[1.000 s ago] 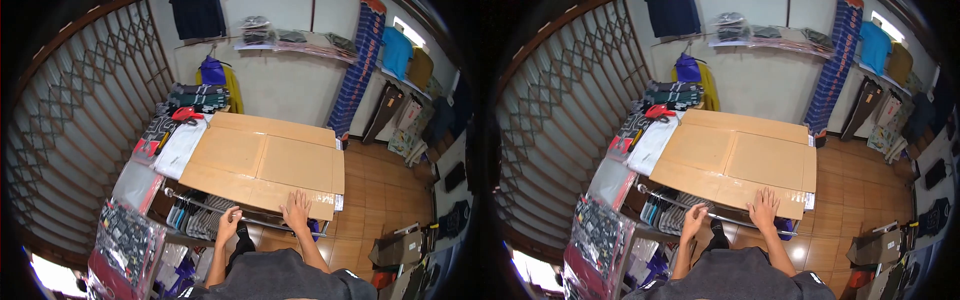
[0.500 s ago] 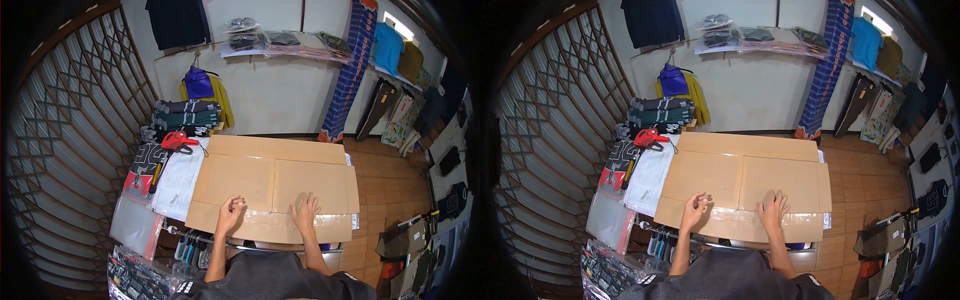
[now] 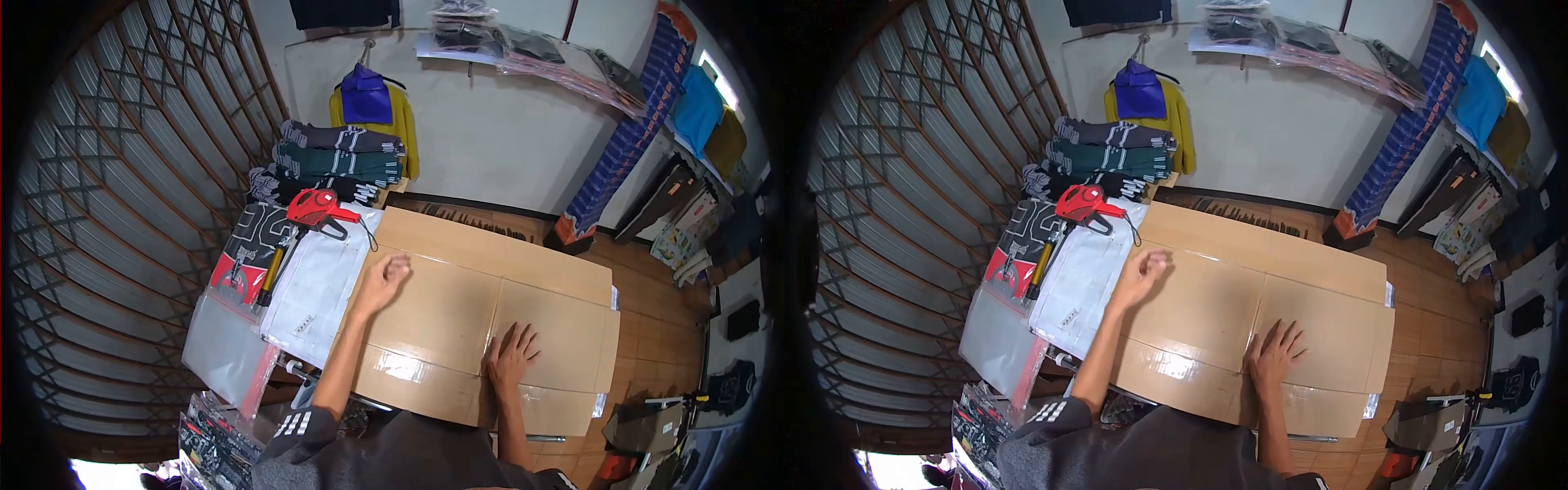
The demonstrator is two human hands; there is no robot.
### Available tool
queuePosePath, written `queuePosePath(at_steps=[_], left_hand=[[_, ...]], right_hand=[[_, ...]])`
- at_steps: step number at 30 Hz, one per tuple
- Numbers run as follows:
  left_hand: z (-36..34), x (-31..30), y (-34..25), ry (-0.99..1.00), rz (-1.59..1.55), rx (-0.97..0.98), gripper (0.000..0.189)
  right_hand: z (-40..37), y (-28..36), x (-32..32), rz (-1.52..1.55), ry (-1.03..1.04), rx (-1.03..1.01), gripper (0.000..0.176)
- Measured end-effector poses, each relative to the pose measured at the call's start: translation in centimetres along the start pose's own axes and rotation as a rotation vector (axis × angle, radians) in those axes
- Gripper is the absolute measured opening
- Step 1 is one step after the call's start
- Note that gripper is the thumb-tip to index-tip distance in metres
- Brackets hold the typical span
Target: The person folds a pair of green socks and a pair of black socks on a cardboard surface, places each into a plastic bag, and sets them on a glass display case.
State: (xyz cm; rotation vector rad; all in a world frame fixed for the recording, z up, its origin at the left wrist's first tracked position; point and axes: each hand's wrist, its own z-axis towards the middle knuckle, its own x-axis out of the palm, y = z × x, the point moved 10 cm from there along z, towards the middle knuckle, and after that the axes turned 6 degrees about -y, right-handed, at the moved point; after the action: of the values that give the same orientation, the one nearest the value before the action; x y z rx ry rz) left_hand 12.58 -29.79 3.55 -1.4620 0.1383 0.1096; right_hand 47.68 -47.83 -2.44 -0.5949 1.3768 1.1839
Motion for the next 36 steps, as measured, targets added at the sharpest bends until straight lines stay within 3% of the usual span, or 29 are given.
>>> queuePosePath(at_steps=[4,8,10,12,15,17,25,28,31,36], left_hand=[[8.1,-2.1,-1.0,0.011,0.272,0.081,0.039],[16.6,-4.7,1.0,-0.064,0.471,0.285,0.039],[20.6,-6.1,1.9,-0.106,0.515,0.239,0.029],[24.1,-7.6,2.1,-0.166,0.654,0.327,0.023],[29.9,-10.3,6.0,-0.214,0.77,0.306,0.023],[32.3,-11.3,7.7,-0.193,0.868,0.154,0.029],[34.3,-8.6,11.3,-0.014,1.356,-0.128,0.039],[34.5,-7.4,11.9,-0.02,1.497,-0.059,0.034],[34.7,-7.2,12.5,-0.06,1.556,-0.074,0.033],[34.3,-9.8,10.9,-0.223,1.263,-0.205,0.032]], right_hand=[[0.2,0.4,-0.1,-0.002,0.006,0.004,0.078],[0.3,0.5,-0.4,-0.002,0.005,0.015,0.077],[0.5,0.6,-0.4,0.01,0.011,0.028,0.077],[0.5,0.4,-0.2,0.015,0.017,0.042,0.077],[0.6,0.6,-0.5,0.019,0.019,0.049,0.077],[0.5,0.5,-0.3,0.013,0.011,0.047,0.077],[0.7,0.5,-0.1,0.005,0.015,0.049,0.075],[0.8,0.7,-0.4,-0.018,0.025,0.05,0.074],[0.9,0.9,-0.4,-0.01,0.028,0.056,0.074],[0.7,0.2,0.0,0.013,0.007,0.059,0.076]])
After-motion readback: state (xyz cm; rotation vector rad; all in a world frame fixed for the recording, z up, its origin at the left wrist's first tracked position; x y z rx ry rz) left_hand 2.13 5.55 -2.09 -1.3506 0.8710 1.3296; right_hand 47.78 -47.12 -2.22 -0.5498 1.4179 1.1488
